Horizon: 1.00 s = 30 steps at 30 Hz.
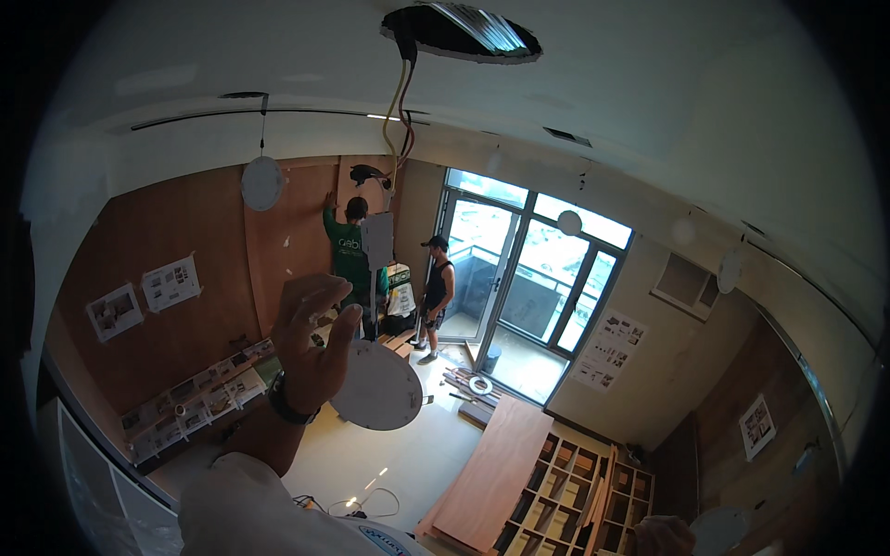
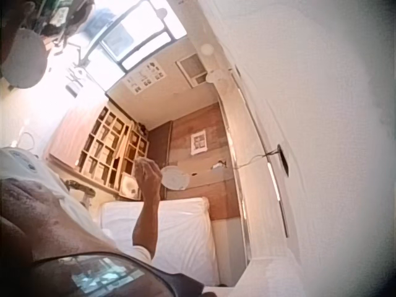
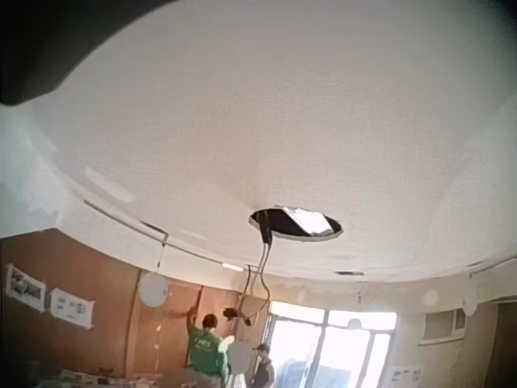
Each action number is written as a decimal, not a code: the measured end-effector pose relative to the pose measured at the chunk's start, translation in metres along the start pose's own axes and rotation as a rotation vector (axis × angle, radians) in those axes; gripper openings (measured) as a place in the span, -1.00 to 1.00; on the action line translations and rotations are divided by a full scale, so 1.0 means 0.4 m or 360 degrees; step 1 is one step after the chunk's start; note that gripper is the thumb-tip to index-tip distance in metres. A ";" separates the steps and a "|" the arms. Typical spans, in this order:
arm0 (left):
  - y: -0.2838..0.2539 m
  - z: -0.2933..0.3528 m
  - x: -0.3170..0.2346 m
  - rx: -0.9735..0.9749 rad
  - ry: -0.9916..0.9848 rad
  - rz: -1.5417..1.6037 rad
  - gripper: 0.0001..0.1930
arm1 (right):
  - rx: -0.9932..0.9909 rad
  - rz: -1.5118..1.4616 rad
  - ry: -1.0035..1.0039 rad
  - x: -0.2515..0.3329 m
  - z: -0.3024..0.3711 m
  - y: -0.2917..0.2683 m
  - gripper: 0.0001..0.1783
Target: The person touches a ceiling surface to check for gaps, then pulls a circular light fixture out of its hole and handles the electrical wiring.
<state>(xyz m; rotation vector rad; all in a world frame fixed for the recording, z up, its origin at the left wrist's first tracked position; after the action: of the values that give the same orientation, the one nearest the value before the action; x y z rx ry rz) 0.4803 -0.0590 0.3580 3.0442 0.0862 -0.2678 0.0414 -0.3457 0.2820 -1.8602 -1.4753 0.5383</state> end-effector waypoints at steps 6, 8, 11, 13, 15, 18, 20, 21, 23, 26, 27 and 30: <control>-0.038 -0.070 0.058 -0.0223 0.0040 -0.0002 -0.79 | 0.0048 -0.0016 -0.0005 0.007 -0.015 -0.020 -0.87; -0.044 -0.127 0.107 -0.0261 -0.0098 0.0094 -0.79 | -0.0005 -0.0020 -0.0049 0.010 -0.035 -0.013 -0.91; -0.035 -0.219 0.179 -0.0134 -0.0369 0.0427 -0.74 | -0.0138 0.0023 -0.0202 0.043 -0.099 0.017 -0.91; -0.009 -0.283 0.198 0.0042 -0.0536 0.0568 -0.65 | -0.0144 0.0013 -0.0284 0.095 -0.171 0.027 -0.91; 0.002 -0.341 0.188 0.0218 -0.0665 0.0537 -0.53 | -0.0088 -0.0033 -0.0524 0.155 -0.263 0.042 -0.88; 0.015 -0.408 0.211 0.0509 -0.0697 0.0392 -0.42 | -0.0168 -0.0025 -0.0818 0.280 -0.413 0.069 -0.87; 0.022 -0.439 0.209 0.0704 -0.0720 0.0356 -0.40 | -0.0260 -0.0092 -0.0978 0.369 -0.515 0.082 -0.86; 0.032 -0.450 0.207 0.0805 -0.0730 0.0344 -0.39 | -0.0296 -0.0146 -0.1042 0.410 -0.561 0.086 -0.87; 0.064 -0.466 0.211 0.0936 -0.0699 0.0372 -0.41 | -0.0334 -0.0297 -0.1039 0.468 -0.644 0.103 -0.89; 0.099 -0.490 0.214 0.1131 -0.0668 0.0281 -0.46 | -0.0350 -0.0509 -0.1022 0.543 -0.757 0.115 -0.80; 0.084 -0.488 0.232 0.1165 -0.0695 0.0194 -0.47 | -0.0338 -0.0581 -0.1003 0.577 -0.804 0.132 -0.75; 0.097 -0.500 0.220 0.1229 -0.0699 0.0070 -0.56 | -0.0336 -0.0562 -0.0774 0.625 -0.892 0.143 -0.73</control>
<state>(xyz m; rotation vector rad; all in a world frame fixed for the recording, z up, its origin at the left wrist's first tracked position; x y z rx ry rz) 0.6036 -0.0757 0.5418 3.6055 -0.1510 -1.2068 0.3934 -0.2055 0.5048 -1.6289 -2.2029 0.7146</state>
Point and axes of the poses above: each hand's wrist, its own z-axis away from the middle knuckle, its own y-axis out of the palm, x = y × z, the point moved 5 cm from there along -z, towards the middle knuckle, and after that the axes turned 6 degrees about -y, right-handed, at the moved point
